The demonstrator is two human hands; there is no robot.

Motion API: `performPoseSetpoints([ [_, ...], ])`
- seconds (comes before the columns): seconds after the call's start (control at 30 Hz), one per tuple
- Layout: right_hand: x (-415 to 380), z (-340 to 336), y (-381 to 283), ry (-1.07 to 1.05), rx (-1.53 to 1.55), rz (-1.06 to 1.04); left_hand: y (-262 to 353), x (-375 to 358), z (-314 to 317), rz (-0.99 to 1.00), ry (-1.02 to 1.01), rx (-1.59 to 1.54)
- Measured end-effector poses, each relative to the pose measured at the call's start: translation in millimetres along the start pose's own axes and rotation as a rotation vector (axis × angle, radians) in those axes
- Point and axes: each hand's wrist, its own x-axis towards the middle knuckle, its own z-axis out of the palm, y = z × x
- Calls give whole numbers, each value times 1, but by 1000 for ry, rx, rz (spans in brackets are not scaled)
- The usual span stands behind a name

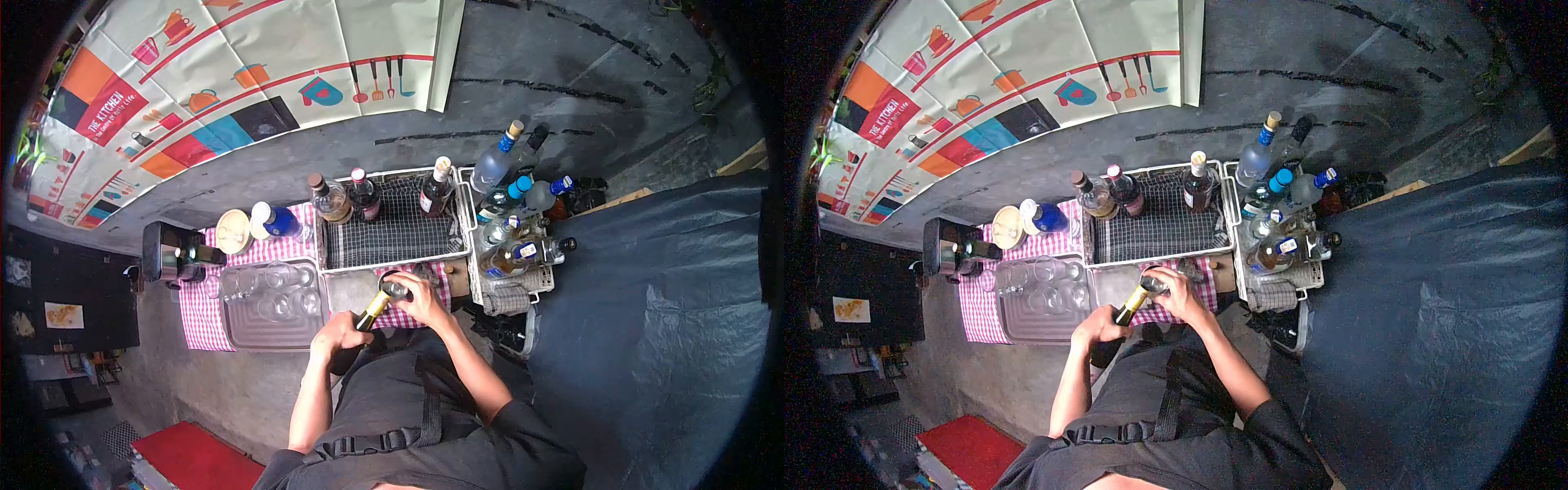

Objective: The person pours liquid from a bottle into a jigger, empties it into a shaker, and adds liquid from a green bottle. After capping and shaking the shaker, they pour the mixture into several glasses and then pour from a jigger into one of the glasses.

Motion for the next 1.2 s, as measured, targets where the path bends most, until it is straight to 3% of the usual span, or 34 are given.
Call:
performPoseSetpoints([
  [1.2,2,2,-1,7,-4,17,9,-3,-9,-54,-18,41],
])
